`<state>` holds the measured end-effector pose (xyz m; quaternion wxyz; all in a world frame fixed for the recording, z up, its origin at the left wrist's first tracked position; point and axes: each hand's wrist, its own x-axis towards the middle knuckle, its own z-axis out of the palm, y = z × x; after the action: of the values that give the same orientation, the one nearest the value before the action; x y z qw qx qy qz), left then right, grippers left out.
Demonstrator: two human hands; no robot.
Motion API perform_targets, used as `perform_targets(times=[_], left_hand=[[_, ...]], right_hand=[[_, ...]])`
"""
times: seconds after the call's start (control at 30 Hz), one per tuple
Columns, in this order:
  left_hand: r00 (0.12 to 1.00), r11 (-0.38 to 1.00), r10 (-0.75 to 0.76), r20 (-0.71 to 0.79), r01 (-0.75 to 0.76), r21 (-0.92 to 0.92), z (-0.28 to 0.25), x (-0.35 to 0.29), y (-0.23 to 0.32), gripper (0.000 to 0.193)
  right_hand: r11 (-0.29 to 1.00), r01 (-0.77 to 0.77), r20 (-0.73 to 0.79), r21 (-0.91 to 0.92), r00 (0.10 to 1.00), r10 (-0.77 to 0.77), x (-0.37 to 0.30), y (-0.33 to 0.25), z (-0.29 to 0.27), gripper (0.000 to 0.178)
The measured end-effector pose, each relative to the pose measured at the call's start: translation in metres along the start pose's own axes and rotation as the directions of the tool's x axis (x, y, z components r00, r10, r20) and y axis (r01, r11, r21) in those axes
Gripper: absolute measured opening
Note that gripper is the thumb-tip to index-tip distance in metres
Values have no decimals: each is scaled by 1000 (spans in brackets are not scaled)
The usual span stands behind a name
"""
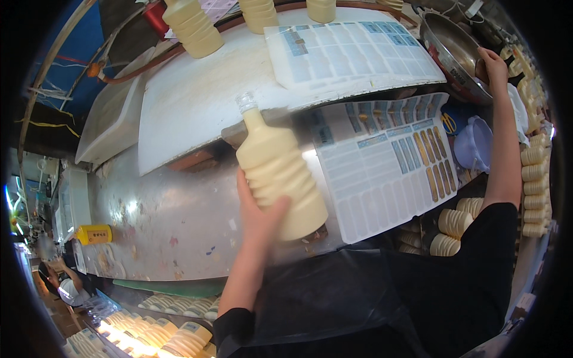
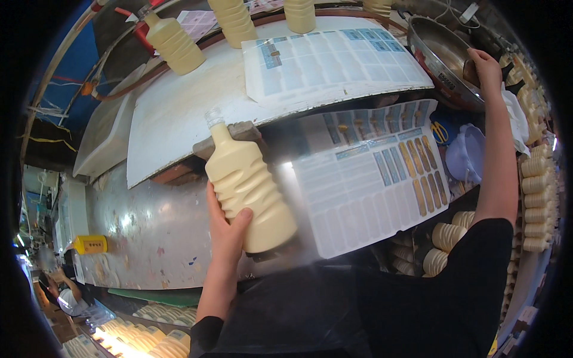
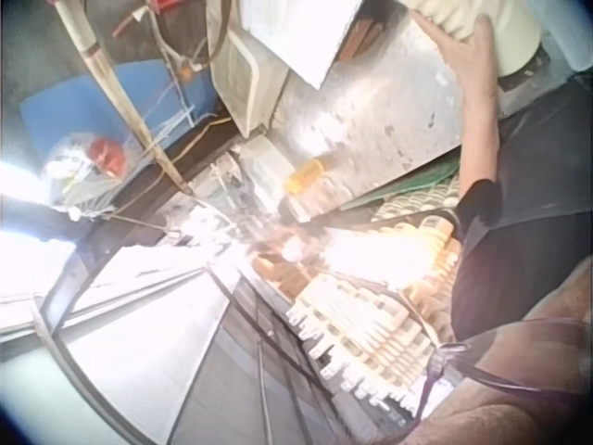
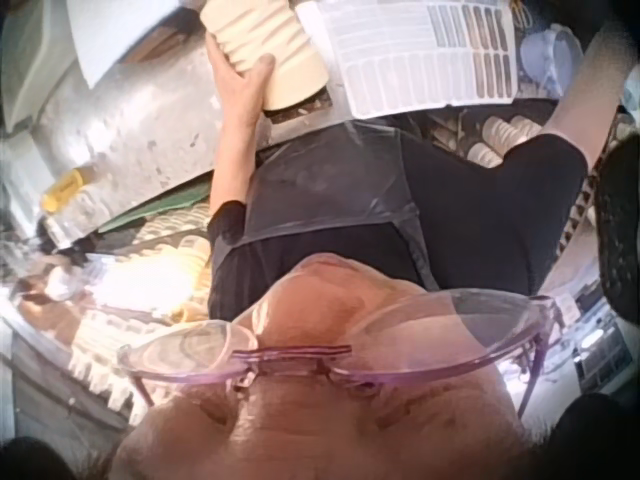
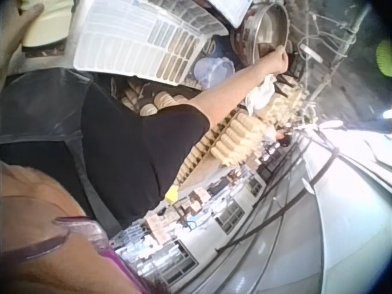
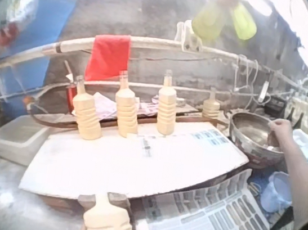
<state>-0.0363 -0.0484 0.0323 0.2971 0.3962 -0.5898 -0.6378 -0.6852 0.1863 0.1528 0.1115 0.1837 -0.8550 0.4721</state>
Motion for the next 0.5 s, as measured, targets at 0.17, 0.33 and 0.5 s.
perform_targets(times=[0.17, 0.33, 0.5], left_hand=[[998, 989, 58, -11, -56, 138, -6, -3, -3, 104], [1000, 998, 31, -2, -31, 54, -4, -2, -1, 104], [998, 991, 35, -44, -29, 131, -4, -5, -6, 101]], right_hand=[[814, 51, 390, -579, 894, 222, 45, 32, 29, 28], [906, -92, 489, -413, 817, 306, 50, 94, 38, 26], [885, -464, 377, -46, 812, 446, 31, 35, 27, 30]])
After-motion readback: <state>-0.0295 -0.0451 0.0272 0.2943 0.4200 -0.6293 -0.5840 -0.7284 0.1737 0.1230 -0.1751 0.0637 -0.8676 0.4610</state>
